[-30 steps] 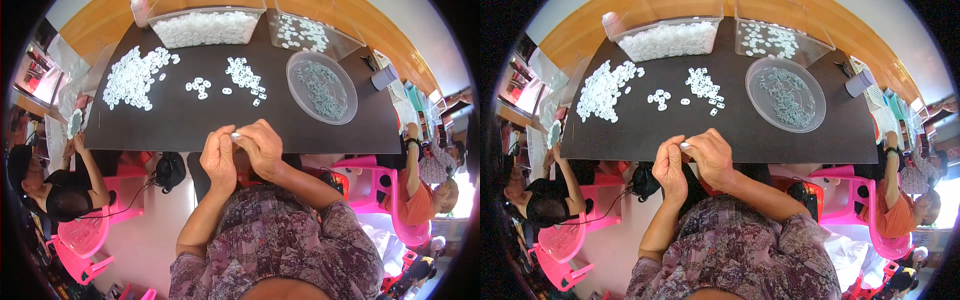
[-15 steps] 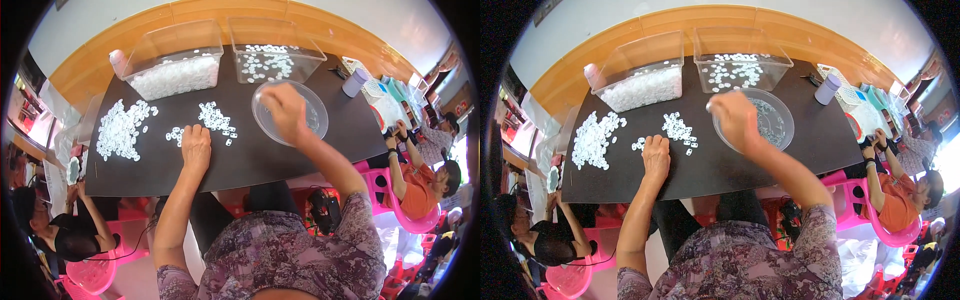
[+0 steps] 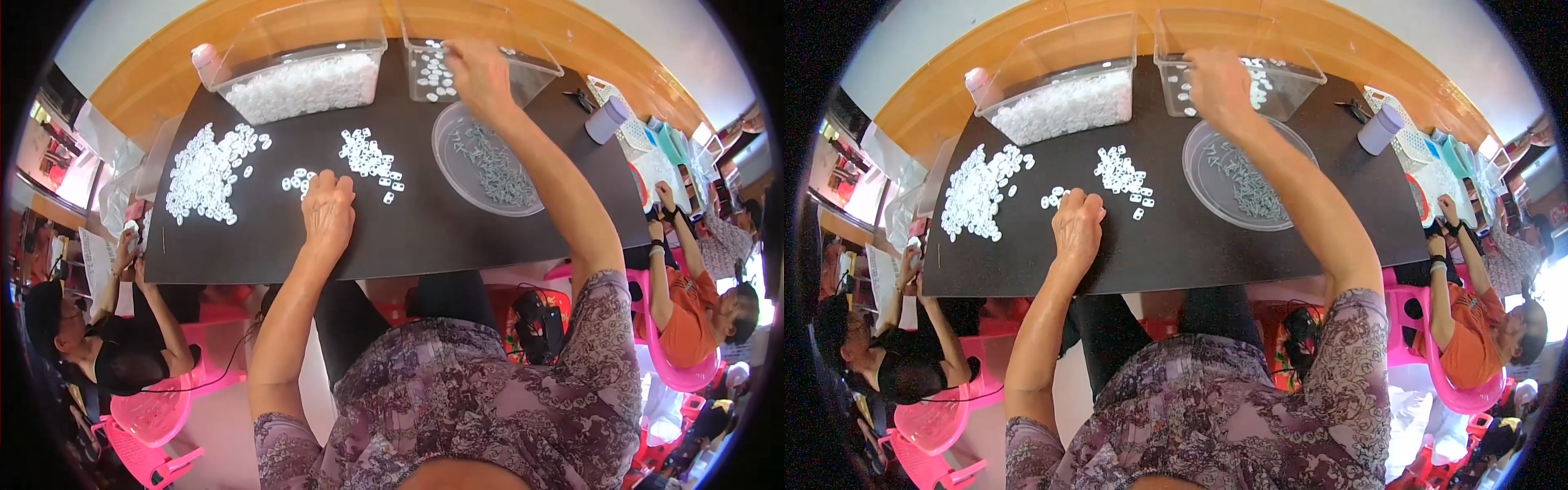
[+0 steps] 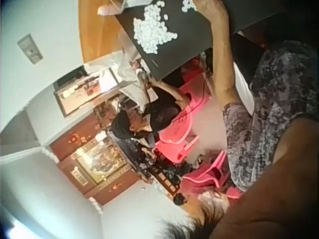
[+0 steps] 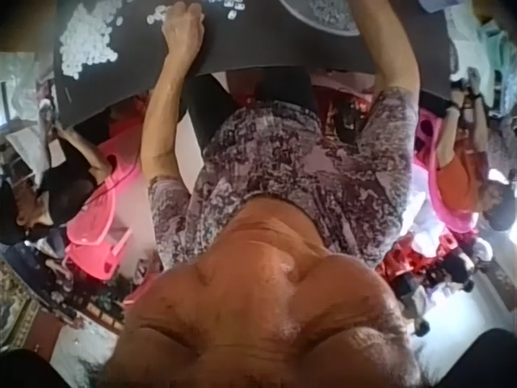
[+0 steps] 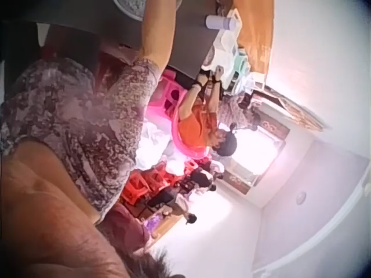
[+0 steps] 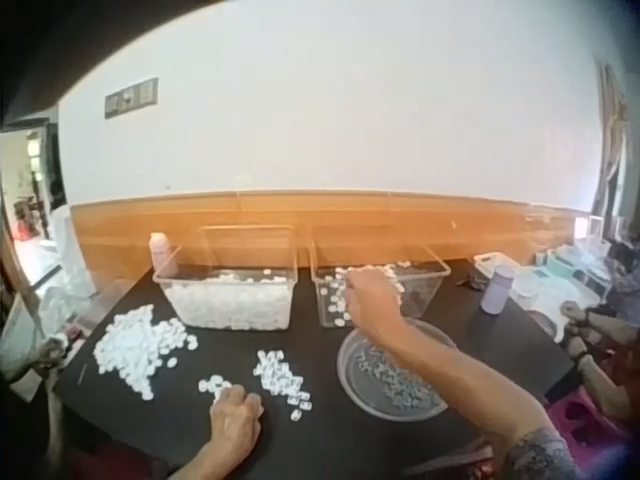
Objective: Manual assembly of small white plastic components by inserting pins or inserts into them at a shared workspace.
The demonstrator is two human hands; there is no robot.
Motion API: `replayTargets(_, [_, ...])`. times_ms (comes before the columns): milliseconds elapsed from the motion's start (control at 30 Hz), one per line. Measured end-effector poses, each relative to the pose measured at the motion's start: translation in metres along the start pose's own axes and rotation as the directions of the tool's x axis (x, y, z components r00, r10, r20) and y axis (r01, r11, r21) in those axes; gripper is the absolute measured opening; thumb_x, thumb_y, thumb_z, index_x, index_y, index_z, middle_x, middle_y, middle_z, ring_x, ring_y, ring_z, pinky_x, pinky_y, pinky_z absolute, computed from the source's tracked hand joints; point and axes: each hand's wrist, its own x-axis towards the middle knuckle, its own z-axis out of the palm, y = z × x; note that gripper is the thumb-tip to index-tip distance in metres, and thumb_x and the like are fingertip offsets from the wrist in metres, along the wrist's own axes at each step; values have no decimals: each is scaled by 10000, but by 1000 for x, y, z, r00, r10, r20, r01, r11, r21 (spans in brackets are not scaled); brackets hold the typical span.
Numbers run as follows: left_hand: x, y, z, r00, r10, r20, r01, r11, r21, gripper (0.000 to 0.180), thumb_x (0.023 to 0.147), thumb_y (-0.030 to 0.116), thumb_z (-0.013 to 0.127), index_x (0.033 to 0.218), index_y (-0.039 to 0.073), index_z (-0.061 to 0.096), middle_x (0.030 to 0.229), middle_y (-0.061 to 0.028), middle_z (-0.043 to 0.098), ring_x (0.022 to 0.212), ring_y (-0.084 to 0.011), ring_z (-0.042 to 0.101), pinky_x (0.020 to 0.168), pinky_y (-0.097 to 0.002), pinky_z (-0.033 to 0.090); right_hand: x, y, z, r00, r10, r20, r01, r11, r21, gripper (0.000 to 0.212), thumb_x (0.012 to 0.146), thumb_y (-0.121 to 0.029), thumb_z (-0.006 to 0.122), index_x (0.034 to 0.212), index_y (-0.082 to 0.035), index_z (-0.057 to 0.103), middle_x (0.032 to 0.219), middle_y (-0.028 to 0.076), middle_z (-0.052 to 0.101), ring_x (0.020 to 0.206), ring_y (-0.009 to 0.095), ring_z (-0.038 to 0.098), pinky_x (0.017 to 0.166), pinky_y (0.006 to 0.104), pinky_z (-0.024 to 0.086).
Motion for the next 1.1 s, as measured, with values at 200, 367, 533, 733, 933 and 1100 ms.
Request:
replayTargets(200, [-14,13,-5,999,-32,-1,32,999,-30,149,684,50,673,740,31,536,736,-111,500,734,-303,542,613,-410,441,-97,-52,-11,952,-190,239,114,948,297,131,719,-70,637,849,-78,655,777,86,608,791,264,566,694,371,465])
replayTargets(367, [-27,22,-12,996,-83,-37,79,992,-100,123,702,47,662,796,29,585,749,-123,531,716,-302,561,621,-388,453,-124,-71,0,894,-344,288,237,907,349,168,661,-23,639,816,-86,652,711,70,535,712,252,512,625,373,431])
replayTargets(533, [-41,25,-26,923,-377,76,359,773,-522,69,773,49,632,817,-3,619,708,-53,583,616,-174,548,560,-287,429,-120,-91,0,847,-407,342,302,898,322,199,641,12,589,812,-74,642,734,79,533,753,257,505,653,367,426])
replayTargets(733, [-46,29,-39,692,-549,468,573,25,-819,83,828,67,604,839,-11,633,704,-5,585,579,-67,498,521,-195,380,-126,-93,7,790,-471,393,362,875,320,177,629,9,564,784,-58,618,726,88,508,760,261,485,659,368,406])
replayTargets(933, [-52,25,-28,832,-534,150,449,490,-748,78,821,62,599,863,3,626,732,-32,597,600,-102,524,535,-243,410,-121,-98,6,752,-459,473,366,888,279,119,652,-49,586,755,-36,643,761,130,558,800,270,521,718,379,418])
replayTargets(1100, [-43,17,-18,950,-303,-78,247,878,-410,87,779,61,618,864,43,616,764,-92,605,639,-209,578,583,-330,450,-134,-103,8,862,-408,302,300,890,343,121,629,-22,610,740,-71,614,709,83,524,729,263,503,643,368,422])
